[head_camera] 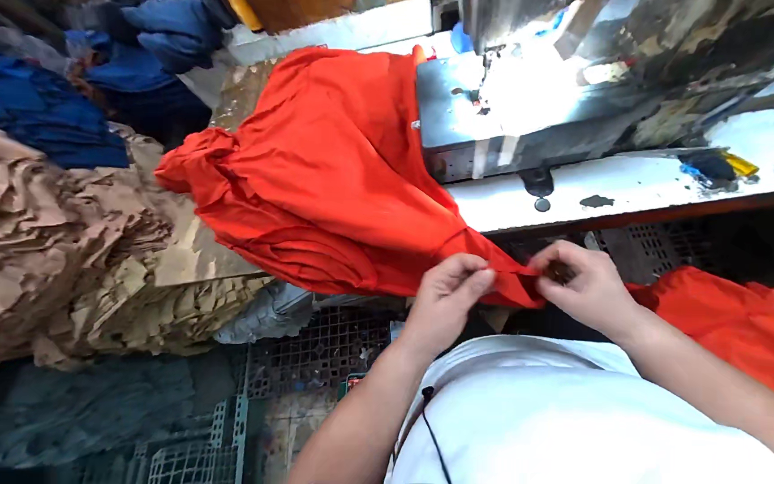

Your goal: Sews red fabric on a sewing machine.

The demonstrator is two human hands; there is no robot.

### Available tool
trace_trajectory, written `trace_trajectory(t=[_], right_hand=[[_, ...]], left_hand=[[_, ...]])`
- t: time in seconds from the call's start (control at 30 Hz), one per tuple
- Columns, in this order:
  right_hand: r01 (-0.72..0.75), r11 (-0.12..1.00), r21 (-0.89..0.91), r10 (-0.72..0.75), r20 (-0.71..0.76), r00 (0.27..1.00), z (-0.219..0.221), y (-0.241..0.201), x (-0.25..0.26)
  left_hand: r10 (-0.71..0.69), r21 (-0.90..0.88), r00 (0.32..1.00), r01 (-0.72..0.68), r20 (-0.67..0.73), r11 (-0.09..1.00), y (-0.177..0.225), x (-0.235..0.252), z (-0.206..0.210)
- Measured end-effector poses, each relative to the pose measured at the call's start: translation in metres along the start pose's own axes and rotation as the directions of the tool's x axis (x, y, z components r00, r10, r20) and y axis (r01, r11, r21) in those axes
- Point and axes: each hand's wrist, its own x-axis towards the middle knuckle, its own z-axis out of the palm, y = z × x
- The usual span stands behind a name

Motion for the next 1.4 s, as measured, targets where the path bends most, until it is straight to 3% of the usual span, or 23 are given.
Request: trace_trajectory(t=[0.07, 0.13, 0.17, 0.23, 0.3, 0.37, 0.43, 0.53, 0.63, 0.73, 0.83, 0.9, 0.97, 1.03, 1.07, 1.13, 1.17, 1.2, 1.23, 1.27, 1.3, 1.33, 1.4], right_hand=[[-0.085, 0.996, -0.012, 0.084, -0.062, 0.995, 0.002, 0.007, 0.001], [-0.177, 0.948, 0.266, 0.210, -0.101, 0.973, 0.006, 0.002, 0.005], [-0.244, 0.840, 0.484, 0.311, -0.062, 0.948, 0.006, -0.005, 0.009], [-0.358, 0.412, 0.838, 0.443, 0.159, 0.882, 0.007, -0.018, 0.018], [-0.411, 0.081, 0.908, 0.309, 0.370, 0.876, 0.009, -0.021, 0.017], [-0.469, 0.014, 0.883, 0.175, 0.459, 0.871, 0.011, -0.021, 0.011], [-0.462, 0.105, 0.881, 0.140, 0.447, 0.884, 0.008, -0.021, 0.004], [-0.348, 0.305, 0.886, 0.046, 0.351, 0.935, 0.000, -0.026, 0.003], [-0.200, 0.579, 0.790, 0.009, 0.239, 0.971, -0.010, -0.041, 0.009], [-0.137, 0.798, 0.587, 0.027, 0.192, 0.981, -0.014, -0.065, 0.015], [0.109, 0.962, 0.249, -0.129, 0.067, 0.989, -0.009, -0.074, 0.021], [0.282, 0.958, -0.046, -0.280, 0.051, 0.959, -0.002, -0.077, 0.032], [0.419, 0.881, -0.219, -0.408, 0.093, 0.908, 0.003, -0.087, 0.052], [0.517, 0.819, -0.247, -0.513, 0.088, 0.854, 0.006, -0.108, 0.077], [0.575, 0.792, -0.206, -0.584, 0.021, 0.812, 0.009, -0.119, 0.088], [0.672, 0.732, -0.112, -0.681, -0.110, 0.724, 0.014, -0.136, 0.107], [0.684, 0.722, -0.103, -0.691, -0.147, 0.707, 0.016, -0.139, 0.116], [0.656, 0.747, -0.108, -0.664, -0.161, 0.730, 0.018, -0.137, 0.123], [0.588, 0.802, -0.106, -0.597, -0.147, 0.788, 0.018, -0.129, 0.128], [0.462, 0.884, -0.076, -0.467, -0.098, 0.879, 0.019, -0.116, 0.132], [0.273, 0.962, 0.005, -0.273, -0.018, 0.962, 0.019, -0.101, 0.136], [0.056, 0.993, 0.102, -0.062, 0.059, 0.996, 0.020, -0.086, 0.138], [-0.316, 0.909, 0.272, 0.261, 0.220, 0.940, 0.019, -0.065, 0.137]], left_hand=[[0.021, -0.235, 0.999, -0.009, 0.049, 0.972, 0.000, -0.004, -0.002], [0.126, -0.128, 0.988, -0.114, 0.091, 0.985, -0.008, -0.004, -0.008], [0.186, 0.045, 0.978, -0.191, 0.095, 0.981, -0.010, -0.003, -0.012], [0.229, 0.287, 0.973, -0.224, 0.019, 0.931, -0.007, -0.001, -0.019], [0.150, 0.212, 0.977, -0.116, -0.149, 0.970, 0.000, -0.001, -0.023], [0.055, 0.048, 0.964, -0.044, -0.259, 0.998, 0.012, -0.004, -0.024], [0.010, -0.050, 0.961, -0.024, -0.275, 0.998, 0.020, -0.012, -0.026], [0.077, -0.058, 0.980, -0.089, -0.184, 0.994, 0.023, -0.025, -0.030], [0.150, 0.123, 0.988, -0.144, -0.042, 0.982, 0.027, -0.030, -0.038], [0.222, 0.368, 0.971, -0.173, -0.093, 0.914, 0.032, -0.033, -0.035], [0.414, 0.619, 0.903, -0.259, -0.117, 0.741, 0.025, -0.035, -0.038], [0.507, 0.661, 0.853, -0.307, -0.129, 0.685, 0.012, -0.032, -0.044], [0.463, 0.469, 0.854, -0.317, -0.237, 0.824, 0.011, -0.019, -0.045], [0.371, 0.248, 0.822, -0.287, -0.431, 0.925, 0.039, 0.005, -0.036], [0.399, 0.253, 0.784, -0.312, -0.475, 0.916, 0.061, 0.016, -0.035], [0.647, 0.473, 0.660, -0.461, -0.383, 0.751, 0.097, 0.035, -0.048], [0.774, 0.607, 0.608, -0.552, -0.176, 0.572, 0.109, 0.049, -0.064], [0.777, 0.725, 0.598, -0.622, 0.195, 0.297, 0.123, 0.067, -0.090], [0.765, 0.801, 0.535, -0.597, 0.358, 0.043, 0.135, 0.099, -0.087], [0.710, 0.835, 0.558, -0.545, 0.430, -0.078, 0.139, 0.130, -0.075], [0.587, 0.863, 0.663, -0.486, 0.465, -0.135, 0.135, 0.155, -0.065], [0.428, 0.892, 0.786, -0.429, 0.446, -0.142, 0.125, 0.173, -0.057], [0.191, 0.936, 0.917, -0.334, 0.349, -0.109, 0.099, 0.201, -0.052]])
